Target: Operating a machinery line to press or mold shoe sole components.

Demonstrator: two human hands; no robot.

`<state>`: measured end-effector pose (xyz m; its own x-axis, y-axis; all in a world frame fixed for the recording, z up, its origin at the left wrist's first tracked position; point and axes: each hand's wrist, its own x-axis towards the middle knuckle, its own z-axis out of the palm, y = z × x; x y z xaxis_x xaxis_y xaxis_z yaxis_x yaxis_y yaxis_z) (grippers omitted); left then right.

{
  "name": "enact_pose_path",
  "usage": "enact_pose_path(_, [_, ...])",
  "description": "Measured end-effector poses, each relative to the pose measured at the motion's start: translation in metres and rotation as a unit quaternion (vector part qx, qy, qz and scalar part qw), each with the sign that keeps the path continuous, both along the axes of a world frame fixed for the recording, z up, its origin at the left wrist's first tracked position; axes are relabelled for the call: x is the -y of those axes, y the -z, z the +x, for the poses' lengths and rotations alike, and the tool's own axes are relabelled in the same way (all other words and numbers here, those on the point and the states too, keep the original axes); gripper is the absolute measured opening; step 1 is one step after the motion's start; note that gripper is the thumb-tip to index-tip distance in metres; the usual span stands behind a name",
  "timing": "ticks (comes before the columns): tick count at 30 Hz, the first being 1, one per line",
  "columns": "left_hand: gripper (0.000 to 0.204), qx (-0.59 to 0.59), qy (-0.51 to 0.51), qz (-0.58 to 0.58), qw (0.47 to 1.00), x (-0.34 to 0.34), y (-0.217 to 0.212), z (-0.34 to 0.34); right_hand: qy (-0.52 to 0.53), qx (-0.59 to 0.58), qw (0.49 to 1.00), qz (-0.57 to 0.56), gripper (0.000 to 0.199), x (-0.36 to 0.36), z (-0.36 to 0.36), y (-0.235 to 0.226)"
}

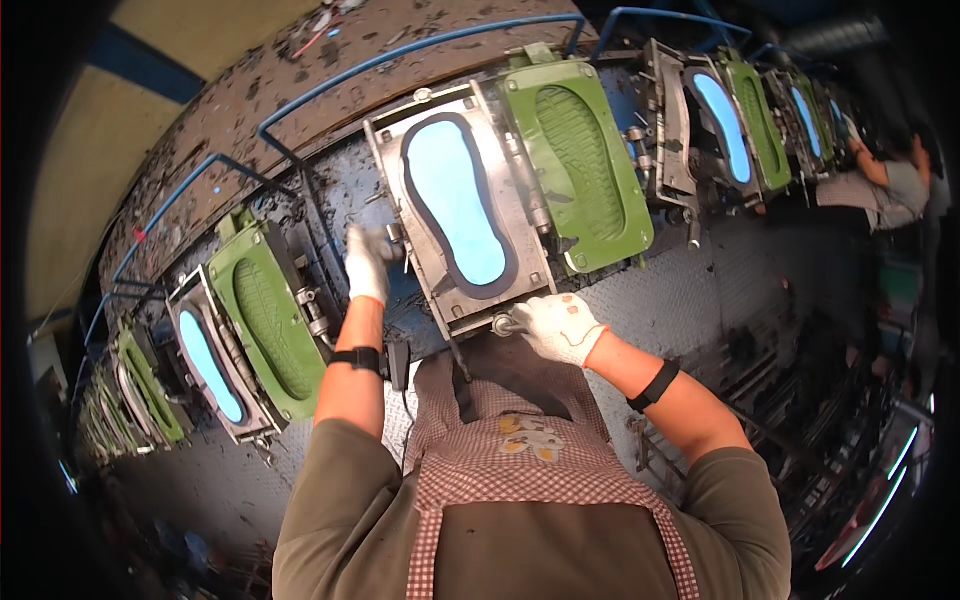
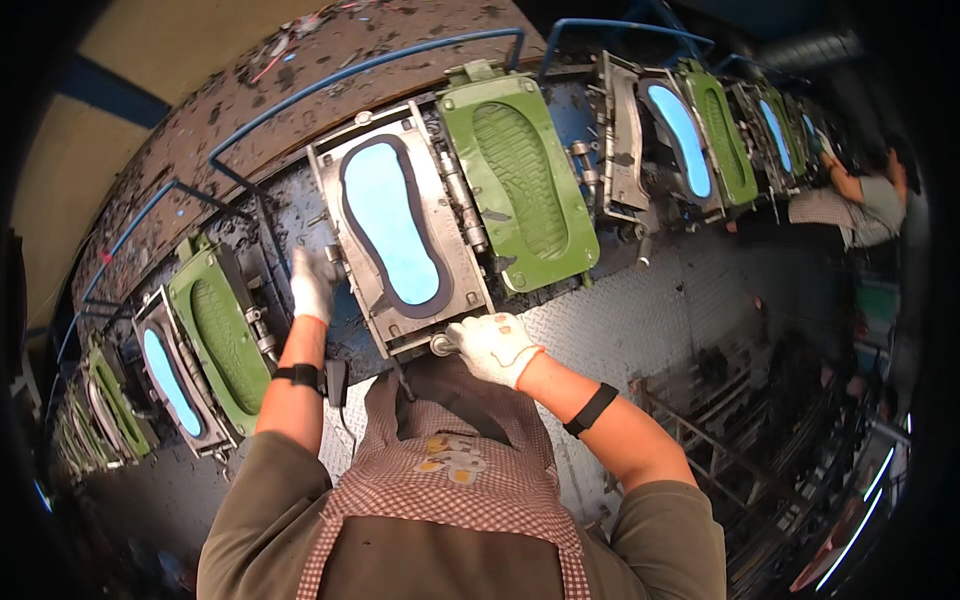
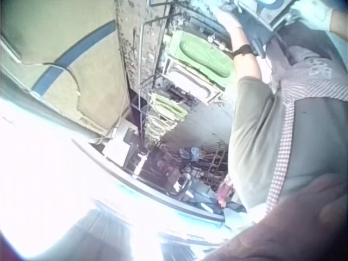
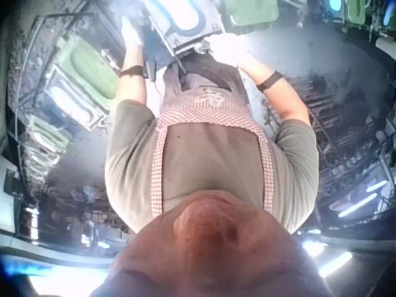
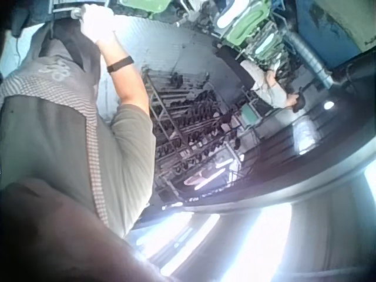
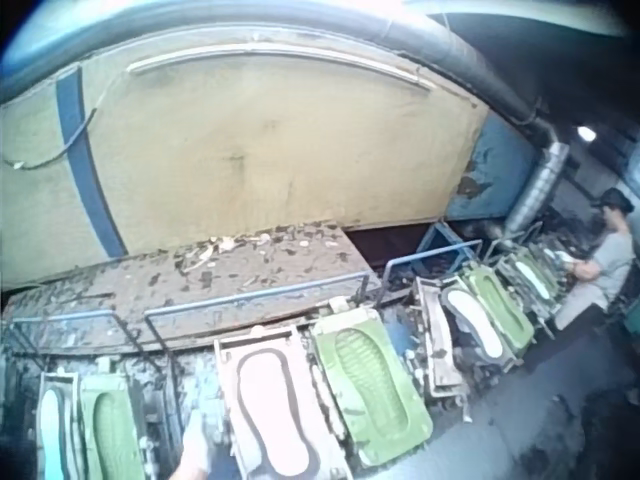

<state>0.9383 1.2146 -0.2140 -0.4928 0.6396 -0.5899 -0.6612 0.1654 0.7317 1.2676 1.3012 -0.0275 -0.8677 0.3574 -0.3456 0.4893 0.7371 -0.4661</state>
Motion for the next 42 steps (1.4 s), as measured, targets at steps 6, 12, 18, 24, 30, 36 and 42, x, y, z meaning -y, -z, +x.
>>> enact_pose_path(6, [0.046, -0.371, 0.103, -0.226, 0.895, 0.063, 0.01, 0.027, 0.197, -0.127, 0.966, -0.108, 0.033, -0.017, 0.026, -0.027])
enact_pose_path(12, [0.038, -0.501, -0.074, -0.148, 0.85, -0.018, -0.105, 0.063, 0.443, -0.156, 0.876, 0.111, 0.015, -0.136, 0.149, -0.044])
enact_pose_path(18, [0.039, -0.552, 0.234, 0.098, 0.794, -0.124, -0.232, 0.249, 0.362, 0.004, 0.876, 0.318, 0.032, -0.317, 0.207, -0.025])
enact_pose_path(24, [0.047, -0.6, 0.392, 0.292, 0.634, -0.214, -0.229, 0.432, 0.224, 0.088, 0.907, 0.346, 0.028, -0.443, 0.191, 0.005])
enact_pose_path(30, [0.037, -0.652, 0.287, 0.086, 0.696, -0.254, -0.176, 0.458, 0.213, -0.002, 0.958, 0.192, 0.028, -0.48, 0.216, 0.003])
enact_pose_path(36, [0.06, -0.456, 0.2, -0.219, 0.839, -0.327, -0.169, 0.465, 0.249, -0.044, 0.963, 0.097, 0.044, -0.495, 0.228, 0.005])
enact_pose_path(42, [0.079, -0.273, 0.263, -0.133, 0.916, -0.358, -0.163, 0.579, 0.156, -0.047, 0.974, 0.156, 0.028, -0.524, 0.245, 0.014])
